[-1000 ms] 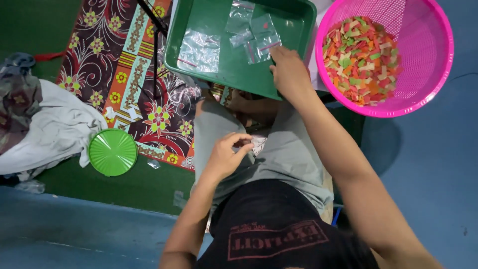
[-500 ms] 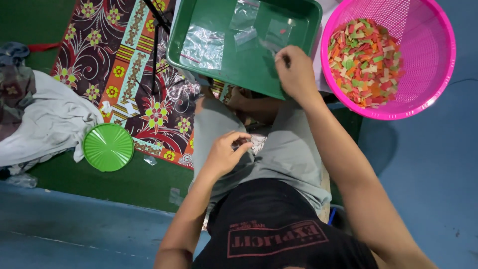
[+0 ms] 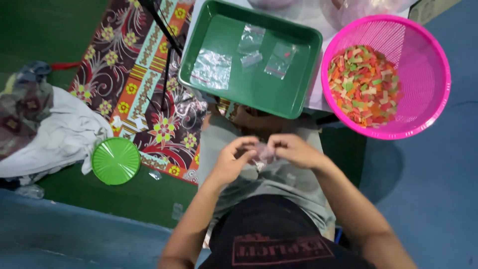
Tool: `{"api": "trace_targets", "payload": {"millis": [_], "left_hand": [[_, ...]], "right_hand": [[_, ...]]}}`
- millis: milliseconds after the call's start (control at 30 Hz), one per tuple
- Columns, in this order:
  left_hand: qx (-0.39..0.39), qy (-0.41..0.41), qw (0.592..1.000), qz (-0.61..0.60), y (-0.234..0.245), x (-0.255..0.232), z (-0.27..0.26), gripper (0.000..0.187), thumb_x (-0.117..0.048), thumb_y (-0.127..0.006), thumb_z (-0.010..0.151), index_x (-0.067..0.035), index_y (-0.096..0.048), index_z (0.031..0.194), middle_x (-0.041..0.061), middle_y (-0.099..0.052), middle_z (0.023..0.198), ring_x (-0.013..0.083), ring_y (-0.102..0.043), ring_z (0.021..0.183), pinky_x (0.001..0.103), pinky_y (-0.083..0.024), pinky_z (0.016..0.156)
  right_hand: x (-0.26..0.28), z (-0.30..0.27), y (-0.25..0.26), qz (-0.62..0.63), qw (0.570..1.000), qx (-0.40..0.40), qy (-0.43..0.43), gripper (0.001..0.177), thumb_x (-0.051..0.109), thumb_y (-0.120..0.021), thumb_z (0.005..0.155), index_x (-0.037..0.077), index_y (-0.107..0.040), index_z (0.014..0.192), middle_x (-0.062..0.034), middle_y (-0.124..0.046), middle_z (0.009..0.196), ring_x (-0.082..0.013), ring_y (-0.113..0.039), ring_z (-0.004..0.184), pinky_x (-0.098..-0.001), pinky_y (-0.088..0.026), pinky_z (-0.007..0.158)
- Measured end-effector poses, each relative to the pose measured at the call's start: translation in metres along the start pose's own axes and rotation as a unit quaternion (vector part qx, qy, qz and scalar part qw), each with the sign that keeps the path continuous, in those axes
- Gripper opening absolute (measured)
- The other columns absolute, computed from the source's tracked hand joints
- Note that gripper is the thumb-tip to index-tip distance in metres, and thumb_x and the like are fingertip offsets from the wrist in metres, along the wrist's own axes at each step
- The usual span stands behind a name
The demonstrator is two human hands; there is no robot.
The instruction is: A person manually fills small plastic bags with colorful snack pieces from a basket and seals them.
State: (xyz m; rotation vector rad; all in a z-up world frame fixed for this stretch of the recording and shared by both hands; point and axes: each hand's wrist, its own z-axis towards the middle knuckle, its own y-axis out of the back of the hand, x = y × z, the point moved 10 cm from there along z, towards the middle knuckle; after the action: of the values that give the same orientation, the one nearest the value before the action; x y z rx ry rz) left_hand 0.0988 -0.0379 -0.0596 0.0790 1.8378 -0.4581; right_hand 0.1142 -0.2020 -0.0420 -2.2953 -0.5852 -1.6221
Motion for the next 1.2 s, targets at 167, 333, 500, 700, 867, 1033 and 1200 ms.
{"api": "trace_targets", "payload": {"millis": [167,333,500,700,867,1033,1200], "left_hand": [[-0.022,0.020,0.995,0.099,0.009,0.019,0.009,0.021,-0.006,-0.079,0.089,-0.007,-0.077,0.110,0.013,-0.077,0.088,0.0174,-0.072,0.072,0.030,-0.065,0.065],[-0.005,0.028,0.990,0.141,-0.002,0.014,0.007,0.019,-0.008,-0.079,0.089,-0.008,-0.080,0.109,0.012,-0.078,0.085,0.0159,-0.071,0.072,0.029,-0.063,0.065],[-0.045,0.005,0.983,0.176,0.003,0.002,0.012,0.009,-0.011,-0.082,0.088,-0.009,-0.082,0.097,0.010,-0.079,0.090,0.0190,-0.076,0.077,0.030,-0.064,0.067],[-0.096,0.095,0.963,0.234,0.017,0.026,0.009,0.011,-0.011,-0.082,0.085,-0.011,-0.082,0.096,0.009,-0.077,0.079,0.0172,-0.071,0.069,0.029,-0.060,0.063],[-0.081,0.137,0.951,0.265,0.015,0.051,0.008,0.013,-0.010,-0.086,0.078,-0.011,-0.081,0.090,0.010,-0.077,0.079,0.0201,-0.074,0.070,0.031,-0.060,0.062],[-0.065,0.116,0.956,0.263,0.013,0.044,0.006,0.015,-0.015,-0.088,0.076,-0.007,-0.079,0.087,0.012,-0.074,0.070,0.0194,-0.070,0.066,0.033,-0.055,0.062],[-0.055,0.106,0.965,0.232,0.002,0.025,0.000,0.007,-0.014,-0.079,0.087,-0.007,-0.079,0.087,0.010,-0.076,0.069,0.0174,-0.072,0.068,0.030,-0.056,0.064]], "right_hand": [[-0.025,-0.010,0.007,-0.100,0.993,-0.022,-0.050,0.012,0.016,-0.059,0.081,0.009,-0.070,0.082,-0.0090,-0.066,0.070,-0.0234,-0.064,0.073,-0.0388,-0.054,0.072],[-0.010,-0.014,0.003,-0.091,0.994,-0.029,-0.056,0.014,0.018,-0.059,0.087,0.008,-0.069,0.083,-0.0109,-0.069,0.072,-0.0240,-0.063,0.075,-0.0388,-0.053,0.073],[-0.033,-0.014,0.022,-0.089,0.988,-0.117,-0.044,0.010,0.012,-0.060,0.086,0.010,-0.070,0.085,-0.0110,-0.077,0.078,-0.0256,-0.072,0.080,-0.0386,-0.056,0.079],[-0.013,-0.029,0.012,-0.301,0.899,-0.271,0.164,0.019,0.018,-0.086,0.078,0.018,-0.068,0.082,0.0007,-0.068,0.079,-0.0220,-0.071,0.081,-0.0315,-0.057,0.077],[-0.066,-0.017,-0.016,0.006,0.978,-0.208,-0.022,0.027,0.011,-0.096,0.070,0.010,-0.076,0.088,-0.0072,-0.079,0.077,-0.0140,-0.072,0.071,-0.0266,-0.062,0.069],[-0.074,-0.015,-0.011,0.032,0.975,-0.217,-0.036,0.012,0.008,-0.088,0.077,0.010,-0.080,0.086,-0.0066,-0.077,0.070,-0.0126,-0.070,0.061,-0.0247,-0.056,0.057],[-0.034,-0.029,-0.004,-0.057,0.965,-0.256,-0.029,0.003,0.013,-0.082,0.081,0.012,-0.083,0.083,-0.0070,-0.077,0.065,-0.0145,-0.070,0.055,-0.0269,-0.056,0.055]]}}
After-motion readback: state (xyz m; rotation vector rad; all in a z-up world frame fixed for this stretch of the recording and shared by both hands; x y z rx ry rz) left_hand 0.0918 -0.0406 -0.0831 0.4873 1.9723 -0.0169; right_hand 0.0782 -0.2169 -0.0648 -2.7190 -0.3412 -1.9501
